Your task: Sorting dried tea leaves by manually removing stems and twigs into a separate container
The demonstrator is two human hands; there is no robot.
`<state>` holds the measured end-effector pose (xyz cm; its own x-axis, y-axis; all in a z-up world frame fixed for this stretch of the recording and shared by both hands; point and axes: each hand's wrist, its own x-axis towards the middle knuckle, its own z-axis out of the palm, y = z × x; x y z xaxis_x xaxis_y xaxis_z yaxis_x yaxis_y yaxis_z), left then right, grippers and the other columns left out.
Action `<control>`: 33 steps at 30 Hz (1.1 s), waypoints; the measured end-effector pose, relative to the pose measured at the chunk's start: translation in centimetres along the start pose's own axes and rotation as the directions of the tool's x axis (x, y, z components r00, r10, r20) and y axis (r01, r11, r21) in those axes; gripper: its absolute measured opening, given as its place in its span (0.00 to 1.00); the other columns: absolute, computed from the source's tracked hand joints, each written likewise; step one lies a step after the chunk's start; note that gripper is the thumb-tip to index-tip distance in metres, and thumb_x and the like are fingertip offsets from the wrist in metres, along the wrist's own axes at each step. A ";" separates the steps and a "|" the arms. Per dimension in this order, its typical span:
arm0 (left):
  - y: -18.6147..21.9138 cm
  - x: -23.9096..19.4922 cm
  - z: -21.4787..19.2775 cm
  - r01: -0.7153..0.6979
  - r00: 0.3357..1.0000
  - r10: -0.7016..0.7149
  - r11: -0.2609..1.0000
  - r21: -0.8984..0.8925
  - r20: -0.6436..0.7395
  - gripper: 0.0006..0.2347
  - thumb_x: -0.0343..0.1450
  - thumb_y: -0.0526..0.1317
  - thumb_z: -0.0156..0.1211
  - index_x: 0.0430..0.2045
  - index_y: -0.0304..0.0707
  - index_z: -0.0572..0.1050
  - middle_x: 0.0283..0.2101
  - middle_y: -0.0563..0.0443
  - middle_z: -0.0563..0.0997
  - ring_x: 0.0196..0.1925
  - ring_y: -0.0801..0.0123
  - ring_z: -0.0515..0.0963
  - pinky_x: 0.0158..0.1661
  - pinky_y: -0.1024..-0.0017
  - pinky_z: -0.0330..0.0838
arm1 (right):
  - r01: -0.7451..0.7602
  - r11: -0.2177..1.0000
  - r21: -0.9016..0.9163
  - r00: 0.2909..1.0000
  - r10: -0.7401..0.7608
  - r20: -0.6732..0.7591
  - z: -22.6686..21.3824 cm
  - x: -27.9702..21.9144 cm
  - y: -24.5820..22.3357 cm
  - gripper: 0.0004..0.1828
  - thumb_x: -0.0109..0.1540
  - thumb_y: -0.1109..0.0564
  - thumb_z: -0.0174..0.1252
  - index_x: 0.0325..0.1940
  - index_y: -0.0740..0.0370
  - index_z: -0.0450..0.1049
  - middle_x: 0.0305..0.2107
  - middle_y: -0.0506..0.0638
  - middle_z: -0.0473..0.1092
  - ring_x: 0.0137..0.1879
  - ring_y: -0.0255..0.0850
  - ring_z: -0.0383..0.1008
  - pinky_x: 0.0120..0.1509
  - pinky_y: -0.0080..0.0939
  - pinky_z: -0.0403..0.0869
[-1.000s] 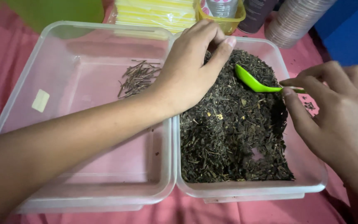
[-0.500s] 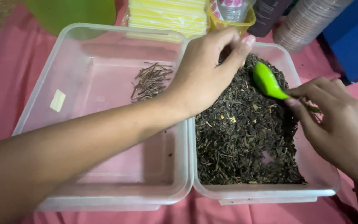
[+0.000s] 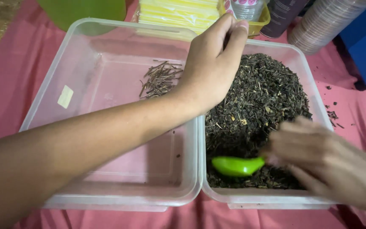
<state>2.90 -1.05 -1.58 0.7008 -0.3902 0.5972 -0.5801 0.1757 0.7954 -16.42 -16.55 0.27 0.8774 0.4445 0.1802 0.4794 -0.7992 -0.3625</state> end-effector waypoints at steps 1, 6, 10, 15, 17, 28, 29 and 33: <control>0.1 -0.1 0.0 0.007 1.000 -0.007 1.000 -0.007 0.008 0.11 0.75 0.45 0.41 0.22 0.45 0.60 0.20 0.59 0.61 0.25 0.74 0.62 0.30 0.69 0.57 | -0.015 0.992 -0.122 1.000 0.015 0.004 0.2 -0.1 0.7 0.10 0.66 0.58 0.48 0.38 0.54 0.76 0.26 0.44 0.71 0.29 0.40 0.66 0.36 0.42 0.67; 0.2 -0.1 -0.2 0.038 0.999 -0.037 0.999 -0.039 0.014 0.11 0.75 0.44 0.42 0.21 0.46 0.59 0.20 0.60 0.60 0.24 0.75 0.60 0.28 0.69 0.56 | -0.093 0.954 -0.285 0.992 0.066 -0.104 -0.5 1.2 2.4 0.10 0.70 0.55 0.44 0.42 0.57 0.71 0.26 0.50 0.64 0.31 0.47 0.64 0.40 0.48 0.63; 0.5 -0.2 -0.5 0.060 0.997 -0.057 0.996 -0.072 0.054 0.10 0.76 0.45 0.40 0.25 0.45 0.63 0.21 0.60 0.62 0.25 0.75 0.61 0.29 0.71 0.57 | -0.317 0.915 -0.248 0.937 0.262 -0.229 -0.8 1.7 2.7 0.11 0.72 0.56 0.46 0.44 0.62 0.73 0.30 0.52 0.71 0.33 0.44 0.72 0.42 0.44 0.67; -0.4 0.2 0.0 -0.010 1.000 0.009 0.998 -0.060 -0.021 0.10 0.75 0.46 0.41 0.25 0.44 0.62 0.24 0.58 0.63 0.29 0.72 0.63 0.35 0.71 0.61 | -0.649 0.761 0.010 0.667 0.574 -0.474 -0.6 0.5 2.8 0.13 0.81 0.57 0.47 0.46 0.61 0.76 0.19 0.47 0.63 0.25 0.34 0.55 0.31 0.38 0.54; -0.4 0.2 0.1 0.001 1.000 -0.002 0.999 -0.049 -0.022 0.10 0.75 0.45 0.43 0.24 0.44 0.62 0.23 0.59 0.63 0.28 0.73 0.63 0.34 0.71 0.61 | -0.633 0.774 0.012 0.670 0.555 -0.493 -0.7 -0.7 4.1 0.14 0.82 0.59 0.46 0.48 0.64 0.75 0.24 0.49 0.65 0.30 0.37 0.59 0.37 0.40 0.56; 0.3 0.0 0.1 -0.020 0.998 0.025 0.996 -0.084 0.052 0.05 0.72 0.37 0.57 0.27 0.46 0.69 0.30 0.62 0.76 0.30 0.81 0.69 0.32 0.79 0.67 | -0.265 0.962 0.061 0.918 0.271 -0.289 -1.7 -1.7 3.6 0.17 0.69 0.56 0.41 0.39 0.69 0.72 0.27 0.56 0.67 0.35 0.45 0.68 0.45 0.42 0.66; 0.3 0.0 0.1 -0.017 0.998 0.021 0.998 -0.062 0.063 0.05 0.72 0.38 0.58 0.27 0.47 0.69 0.30 0.63 0.76 0.28 0.83 0.69 0.32 0.81 0.68 | -0.117 0.990 0.084 0.975 0.130 -0.179 -1.9 -0.8 2.6 0.15 0.66 0.56 0.45 0.33 0.64 0.75 0.23 0.52 0.69 0.30 0.42 0.66 0.40 0.41 0.64; 0.2 -0.1 0.2 -0.031 0.994 0.037 0.998 -0.057 0.102 0.07 0.71 0.34 0.62 0.27 0.48 0.70 0.31 0.64 0.78 0.28 0.85 0.69 0.32 0.84 0.70 | 0.005 1.000 0.014 1.000 -0.005 -0.018 -1.6 0.4 1.4 0.12 0.63 0.52 0.53 0.34 0.57 0.80 0.19 0.45 0.68 0.26 0.40 0.61 0.33 0.40 0.62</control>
<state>2.66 -1.14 -1.47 0.6331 -0.4731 0.6127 -0.5770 0.2393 0.7809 -15.36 -18.12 1.25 0.8754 0.4409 0.1983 0.4834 -0.7913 -0.3743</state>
